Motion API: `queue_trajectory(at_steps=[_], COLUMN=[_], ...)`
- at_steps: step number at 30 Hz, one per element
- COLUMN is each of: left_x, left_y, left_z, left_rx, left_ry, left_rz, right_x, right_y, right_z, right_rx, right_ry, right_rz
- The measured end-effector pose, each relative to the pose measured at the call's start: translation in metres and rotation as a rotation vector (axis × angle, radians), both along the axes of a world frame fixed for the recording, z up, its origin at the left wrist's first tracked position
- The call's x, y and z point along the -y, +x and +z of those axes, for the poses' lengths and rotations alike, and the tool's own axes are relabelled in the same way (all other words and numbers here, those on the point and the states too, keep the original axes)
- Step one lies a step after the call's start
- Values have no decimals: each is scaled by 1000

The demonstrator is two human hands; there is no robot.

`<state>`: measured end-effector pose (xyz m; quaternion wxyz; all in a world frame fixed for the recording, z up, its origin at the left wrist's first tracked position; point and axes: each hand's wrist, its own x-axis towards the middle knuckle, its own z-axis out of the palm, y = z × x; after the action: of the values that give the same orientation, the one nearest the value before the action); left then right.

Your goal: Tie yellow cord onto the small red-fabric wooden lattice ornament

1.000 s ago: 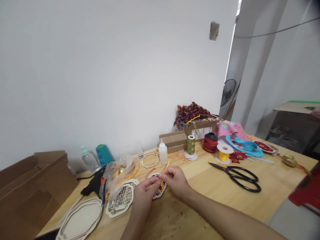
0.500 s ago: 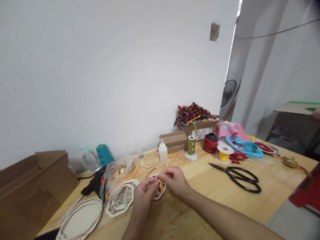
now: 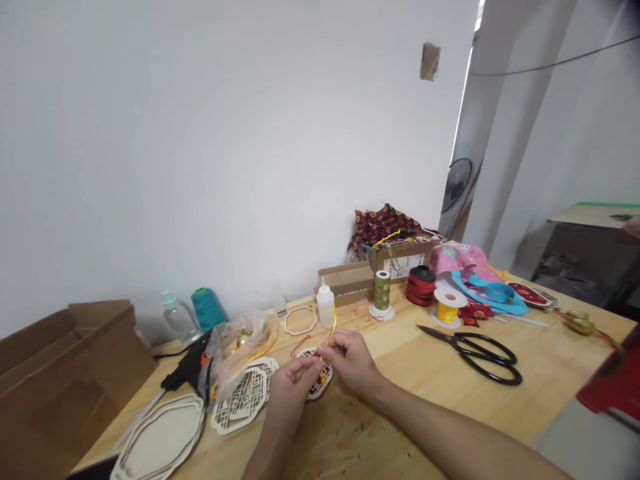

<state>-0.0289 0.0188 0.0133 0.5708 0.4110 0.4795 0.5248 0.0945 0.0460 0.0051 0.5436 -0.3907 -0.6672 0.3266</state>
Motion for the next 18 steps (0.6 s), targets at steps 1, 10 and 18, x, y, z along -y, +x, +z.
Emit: queue_trajectory(at_steps=[1,10,18], left_x=[0,5,-3], left_y=[1,3,-2], left_z=[1,6,-3], left_rx=[-4,23,30], left_ry=[-2,-24,-7], left_rz=[1,-4,-7], right_x=[0,-2,0], right_y=[0,0,1], right_z=[0,1,2], right_rx=[9,17,-3], right_ry=[6,11,4], right_rz=[-8,-1,8])
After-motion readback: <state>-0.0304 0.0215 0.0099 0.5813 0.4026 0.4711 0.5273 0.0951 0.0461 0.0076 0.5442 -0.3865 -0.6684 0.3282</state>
